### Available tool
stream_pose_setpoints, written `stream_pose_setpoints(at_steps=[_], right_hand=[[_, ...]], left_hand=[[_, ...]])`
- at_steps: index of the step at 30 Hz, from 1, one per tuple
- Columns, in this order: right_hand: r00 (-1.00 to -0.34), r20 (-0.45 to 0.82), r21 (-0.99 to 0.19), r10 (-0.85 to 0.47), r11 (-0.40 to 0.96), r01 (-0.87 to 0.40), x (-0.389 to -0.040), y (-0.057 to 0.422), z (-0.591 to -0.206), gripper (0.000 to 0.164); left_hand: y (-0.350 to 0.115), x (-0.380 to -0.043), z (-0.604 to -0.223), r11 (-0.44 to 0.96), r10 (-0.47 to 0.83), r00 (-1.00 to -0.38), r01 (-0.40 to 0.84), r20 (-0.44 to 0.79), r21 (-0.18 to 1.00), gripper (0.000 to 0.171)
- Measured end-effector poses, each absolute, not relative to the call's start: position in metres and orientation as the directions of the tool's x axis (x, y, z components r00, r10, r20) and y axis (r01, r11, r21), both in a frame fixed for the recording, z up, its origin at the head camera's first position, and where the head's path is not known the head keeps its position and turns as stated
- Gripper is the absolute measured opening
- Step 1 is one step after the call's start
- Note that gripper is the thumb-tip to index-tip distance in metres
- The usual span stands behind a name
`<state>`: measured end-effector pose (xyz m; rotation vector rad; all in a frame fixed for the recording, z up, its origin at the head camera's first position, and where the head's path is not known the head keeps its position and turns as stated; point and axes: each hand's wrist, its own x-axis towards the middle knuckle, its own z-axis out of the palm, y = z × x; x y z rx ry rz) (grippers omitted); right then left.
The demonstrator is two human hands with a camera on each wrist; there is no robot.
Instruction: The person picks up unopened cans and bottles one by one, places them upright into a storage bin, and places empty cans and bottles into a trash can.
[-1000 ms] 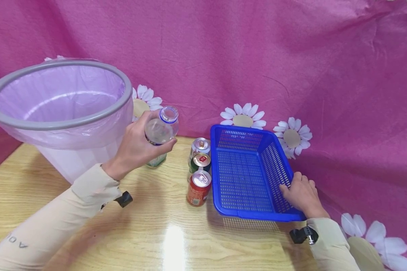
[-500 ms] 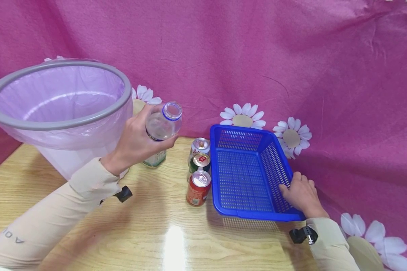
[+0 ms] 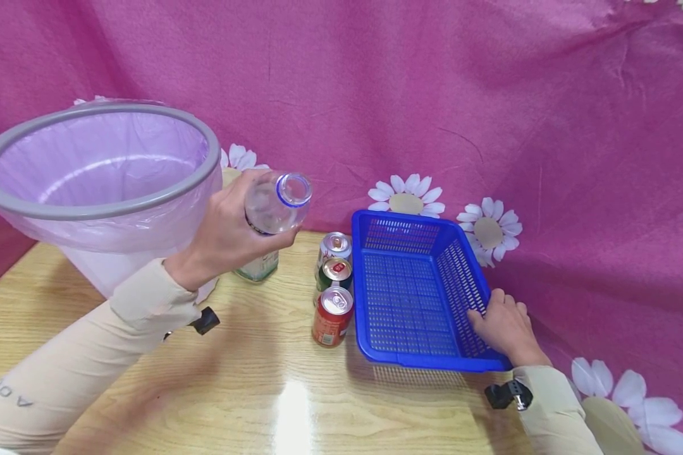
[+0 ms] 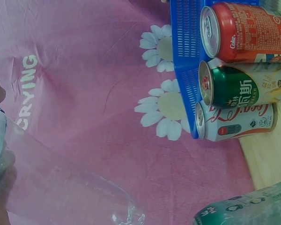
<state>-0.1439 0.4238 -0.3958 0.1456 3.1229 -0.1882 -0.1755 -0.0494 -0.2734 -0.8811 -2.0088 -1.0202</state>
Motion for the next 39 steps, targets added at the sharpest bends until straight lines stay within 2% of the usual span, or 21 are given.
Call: stream_pose_setpoints(at_steps=[14, 22, 31, 39], right_hand=[[-0.996, -0.017, -0.120, 0.085, 0.989, 0.086, -0.144, 0.425, -0.397, 0.057], [-0.997, -0.002, -0.121, 0.080, 0.989, 0.079, -0.143, 0.425, -0.396, 0.056], [-0.997, 0.007, -0.119, 0.082, 0.990, 0.080, -0.144, 0.425, -0.395, 0.055], [-0.996, -0.014, -0.123, 0.090, 0.988, 0.091, -0.144, 0.426, -0.397, 0.058]], left_hand=[[-0.049, -0.172, -0.255, 0.449, 0.320, -0.377, 0.868, 0.869, 0.211, 0.073], [-0.050, -0.171, -0.254, 0.424, 0.348, -0.303, 0.895, 0.887, 0.139, 0.068], [-0.050, -0.171, -0.247, 0.384, 0.371, -0.180, 0.923, 0.911, 0.027, 0.067], [-0.049, -0.172, -0.242, 0.348, 0.389, -0.102, 0.937, 0.916, -0.044, 0.065]])
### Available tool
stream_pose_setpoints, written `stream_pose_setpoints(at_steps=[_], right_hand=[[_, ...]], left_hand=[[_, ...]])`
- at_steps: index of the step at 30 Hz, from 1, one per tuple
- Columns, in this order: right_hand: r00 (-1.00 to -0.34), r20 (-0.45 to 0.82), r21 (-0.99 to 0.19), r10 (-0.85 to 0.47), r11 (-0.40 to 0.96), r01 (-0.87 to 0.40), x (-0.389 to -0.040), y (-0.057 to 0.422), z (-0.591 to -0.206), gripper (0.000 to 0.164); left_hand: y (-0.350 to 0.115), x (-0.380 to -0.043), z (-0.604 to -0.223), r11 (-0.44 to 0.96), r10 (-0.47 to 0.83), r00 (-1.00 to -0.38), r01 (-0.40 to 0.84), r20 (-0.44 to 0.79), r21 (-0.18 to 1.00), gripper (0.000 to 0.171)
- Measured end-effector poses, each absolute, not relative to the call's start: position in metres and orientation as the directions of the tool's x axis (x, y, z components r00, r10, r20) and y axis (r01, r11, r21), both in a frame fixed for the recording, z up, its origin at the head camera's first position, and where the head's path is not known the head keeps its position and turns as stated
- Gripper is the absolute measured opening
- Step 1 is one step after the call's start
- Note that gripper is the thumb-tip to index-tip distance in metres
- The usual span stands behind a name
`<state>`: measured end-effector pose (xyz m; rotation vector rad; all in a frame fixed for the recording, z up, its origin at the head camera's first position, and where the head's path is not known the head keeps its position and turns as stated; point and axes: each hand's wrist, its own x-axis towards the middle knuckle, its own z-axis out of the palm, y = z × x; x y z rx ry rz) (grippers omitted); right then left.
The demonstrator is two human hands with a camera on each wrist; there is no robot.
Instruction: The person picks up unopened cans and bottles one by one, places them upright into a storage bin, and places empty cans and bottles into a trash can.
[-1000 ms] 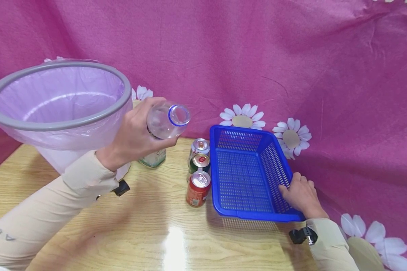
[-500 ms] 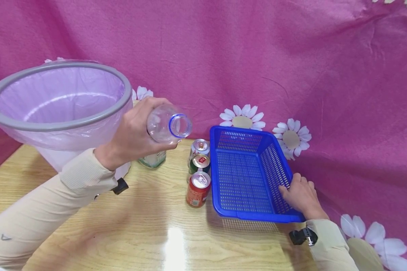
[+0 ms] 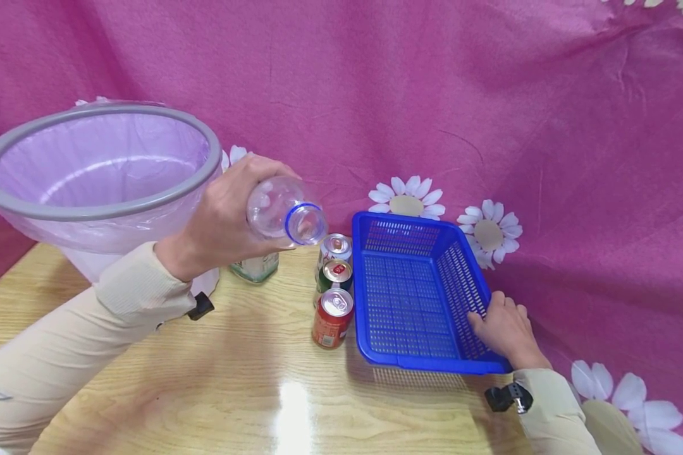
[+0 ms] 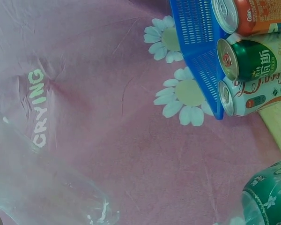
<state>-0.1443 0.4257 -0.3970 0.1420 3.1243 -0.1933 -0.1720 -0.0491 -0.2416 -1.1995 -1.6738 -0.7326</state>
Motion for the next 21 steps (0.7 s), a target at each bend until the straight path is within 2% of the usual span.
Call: stream_pose_setpoints(at_steps=[21], right_hand=[[-0.996, -0.009, -0.125, 0.092, 0.988, 0.092, -0.144, 0.425, -0.397, 0.057]], left_hand=[[-0.052, -0.167, -0.225, 0.235, 0.400, 0.050, 0.960, 0.915, -0.155, 0.058]])
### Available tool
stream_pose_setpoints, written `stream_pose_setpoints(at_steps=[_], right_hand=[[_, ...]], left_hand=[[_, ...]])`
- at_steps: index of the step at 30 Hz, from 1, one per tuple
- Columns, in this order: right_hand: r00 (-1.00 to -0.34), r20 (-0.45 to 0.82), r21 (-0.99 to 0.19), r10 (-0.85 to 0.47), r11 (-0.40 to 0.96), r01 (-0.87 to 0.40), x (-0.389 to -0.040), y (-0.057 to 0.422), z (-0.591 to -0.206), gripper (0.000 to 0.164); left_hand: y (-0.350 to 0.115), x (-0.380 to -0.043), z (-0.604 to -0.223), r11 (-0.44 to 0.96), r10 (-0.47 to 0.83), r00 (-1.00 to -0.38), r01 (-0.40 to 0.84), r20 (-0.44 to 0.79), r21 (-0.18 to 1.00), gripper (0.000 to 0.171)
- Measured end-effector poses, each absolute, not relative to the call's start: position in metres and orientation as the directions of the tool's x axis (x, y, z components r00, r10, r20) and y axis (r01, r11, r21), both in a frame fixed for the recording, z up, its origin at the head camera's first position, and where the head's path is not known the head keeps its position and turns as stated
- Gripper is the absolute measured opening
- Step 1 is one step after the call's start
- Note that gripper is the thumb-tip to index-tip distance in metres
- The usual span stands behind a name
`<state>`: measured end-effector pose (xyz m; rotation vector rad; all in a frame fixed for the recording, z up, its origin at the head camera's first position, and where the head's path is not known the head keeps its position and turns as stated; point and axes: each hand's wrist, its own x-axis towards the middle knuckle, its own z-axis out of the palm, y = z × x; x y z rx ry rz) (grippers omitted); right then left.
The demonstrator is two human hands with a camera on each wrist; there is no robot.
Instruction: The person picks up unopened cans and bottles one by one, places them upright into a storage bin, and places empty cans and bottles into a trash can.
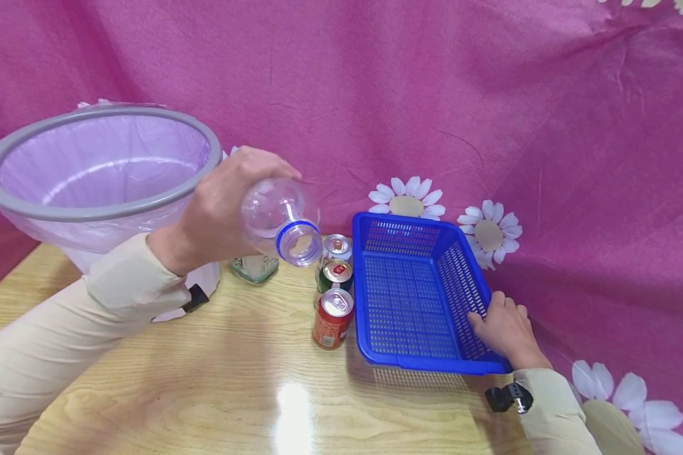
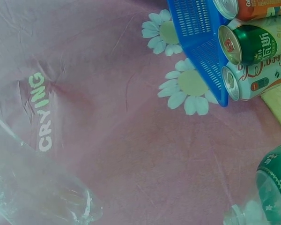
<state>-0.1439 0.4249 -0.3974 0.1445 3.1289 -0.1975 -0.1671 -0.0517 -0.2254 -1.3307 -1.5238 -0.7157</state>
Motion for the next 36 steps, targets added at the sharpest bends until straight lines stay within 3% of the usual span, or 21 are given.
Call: stream_pose_setpoints(at_steps=[20, 36], right_hand=[[-0.997, -0.010, -0.132, 0.082, 0.988, 0.082, -0.143, 0.423, -0.397, 0.057], [-0.997, 0.011, -0.119, 0.071, 0.990, 0.069, -0.143, 0.425, -0.396, 0.056]], left_hand=[[-0.056, -0.164, -0.206, 0.205, 0.395, 0.162, 0.944, 0.904, -0.259, 0.047], [-0.070, -0.164, -0.200, 0.254, 0.404, 0.115, 0.939, 0.908, -0.232, 0.050]])
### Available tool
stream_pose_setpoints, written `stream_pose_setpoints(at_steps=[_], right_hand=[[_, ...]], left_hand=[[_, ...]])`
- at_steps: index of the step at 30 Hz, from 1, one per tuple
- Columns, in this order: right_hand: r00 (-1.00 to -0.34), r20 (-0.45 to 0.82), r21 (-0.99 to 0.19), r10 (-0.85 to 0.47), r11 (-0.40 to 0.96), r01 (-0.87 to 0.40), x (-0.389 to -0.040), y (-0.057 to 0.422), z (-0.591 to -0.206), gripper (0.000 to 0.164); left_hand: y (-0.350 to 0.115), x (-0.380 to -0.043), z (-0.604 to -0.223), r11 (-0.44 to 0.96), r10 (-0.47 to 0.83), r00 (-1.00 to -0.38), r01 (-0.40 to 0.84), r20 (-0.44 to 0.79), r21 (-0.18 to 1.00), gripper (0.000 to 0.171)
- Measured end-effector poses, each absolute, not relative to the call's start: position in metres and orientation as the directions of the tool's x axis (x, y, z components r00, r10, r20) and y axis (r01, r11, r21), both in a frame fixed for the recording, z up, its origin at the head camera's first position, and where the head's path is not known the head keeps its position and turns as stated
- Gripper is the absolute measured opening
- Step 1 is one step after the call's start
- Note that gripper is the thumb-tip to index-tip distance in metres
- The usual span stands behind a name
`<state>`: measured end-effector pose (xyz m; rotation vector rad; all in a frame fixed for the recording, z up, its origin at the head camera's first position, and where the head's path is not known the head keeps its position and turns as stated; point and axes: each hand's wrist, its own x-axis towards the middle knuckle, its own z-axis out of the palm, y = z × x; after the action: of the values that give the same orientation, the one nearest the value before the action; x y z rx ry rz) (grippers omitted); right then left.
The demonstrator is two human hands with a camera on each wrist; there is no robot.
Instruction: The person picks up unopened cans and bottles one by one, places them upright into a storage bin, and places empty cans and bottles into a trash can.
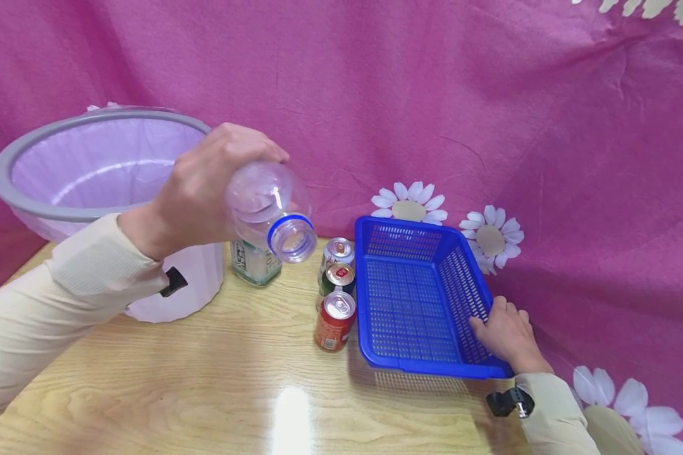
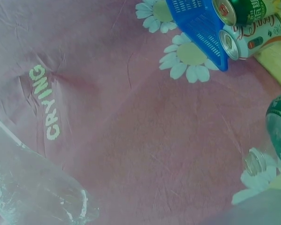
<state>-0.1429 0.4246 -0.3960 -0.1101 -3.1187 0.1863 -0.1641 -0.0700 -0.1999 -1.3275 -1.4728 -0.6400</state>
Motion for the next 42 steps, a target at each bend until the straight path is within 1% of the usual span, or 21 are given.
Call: stream_pose_setpoints(at_steps=[6, 8, 13, 18, 22, 24, 29, 32, 35, 40, 42], right_hand=[[-0.997, 0.011, -0.123, 0.078, 0.989, 0.076, -0.143, 0.424, -0.396, 0.056], [-0.997, 0.010, -0.125, 0.082, 0.989, 0.080, -0.143, 0.424, -0.396, 0.056], [-0.997, 0.007, -0.124, 0.081, 0.989, 0.080, -0.143, 0.423, -0.395, 0.056], [-0.997, 0.001, -0.129, 0.083, 0.988, 0.082, -0.142, 0.423, -0.396, 0.056], [-0.996, 0.006, -0.130, 0.084, 0.988, 0.082, -0.142, 0.424, -0.395, 0.057], [-0.996, 0.006, -0.130, 0.085, 0.988, 0.083, -0.142, 0.424, -0.395, 0.057], [-0.996, 0.000, -0.133, 0.084, 0.988, 0.084, -0.143, 0.425, -0.396, 0.057], [-0.996, -0.001, -0.131, 0.084, 0.988, 0.083, -0.143, 0.425, -0.396, 0.056], [-0.997, 0.005, -0.128, 0.080, 0.989, 0.078, -0.143, 0.426, -0.397, 0.056], [-0.998, 0.045, -0.119, 0.049, 0.992, 0.043, -0.144, 0.428, -0.399, 0.054], [-0.998, 0.053, -0.120, 0.044, 0.992, 0.037, -0.144, 0.428, -0.400, 0.054]], left_hand=[[-0.076, -0.164, -0.197, 0.275, 0.417, 0.112, 0.930, 0.902, -0.242, 0.046], [-0.079, -0.164, -0.197, 0.283, 0.428, 0.106, 0.927, 0.897, -0.244, 0.048], [-0.088, -0.164, -0.198, 0.299, 0.451, 0.075, 0.926, 0.889, -0.230, 0.058], [-0.096, -0.164, -0.200, 0.318, 0.449, 0.029, 0.929, 0.893, -0.190, 0.067], [-0.101, -0.164, -0.203, 0.331, 0.443, -0.001, 0.929, 0.896, -0.163, 0.064], [-0.104, -0.165, -0.204, 0.338, 0.448, -0.011, 0.928, 0.894, -0.158, 0.060], [-0.110, -0.166, -0.207, 0.355, 0.464, -0.024, 0.921, 0.886, -0.161, 0.060], [-0.112, -0.167, -0.208, 0.363, 0.476, -0.028, 0.917, 0.879, -0.167, 0.062], [-0.115, -0.169, -0.209, 0.376, 0.491, -0.041, 0.911, 0.870, -0.169, 0.060], [-0.123, -0.170, -0.210, 0.407, 0.498, -0.086, 0.902, 0.863, -0.145, 0.057], [-0.126, -0.170, -0.211, 0.419, 0.490, -0.100, 0.898, 0.866, -0.133, 0.058]])
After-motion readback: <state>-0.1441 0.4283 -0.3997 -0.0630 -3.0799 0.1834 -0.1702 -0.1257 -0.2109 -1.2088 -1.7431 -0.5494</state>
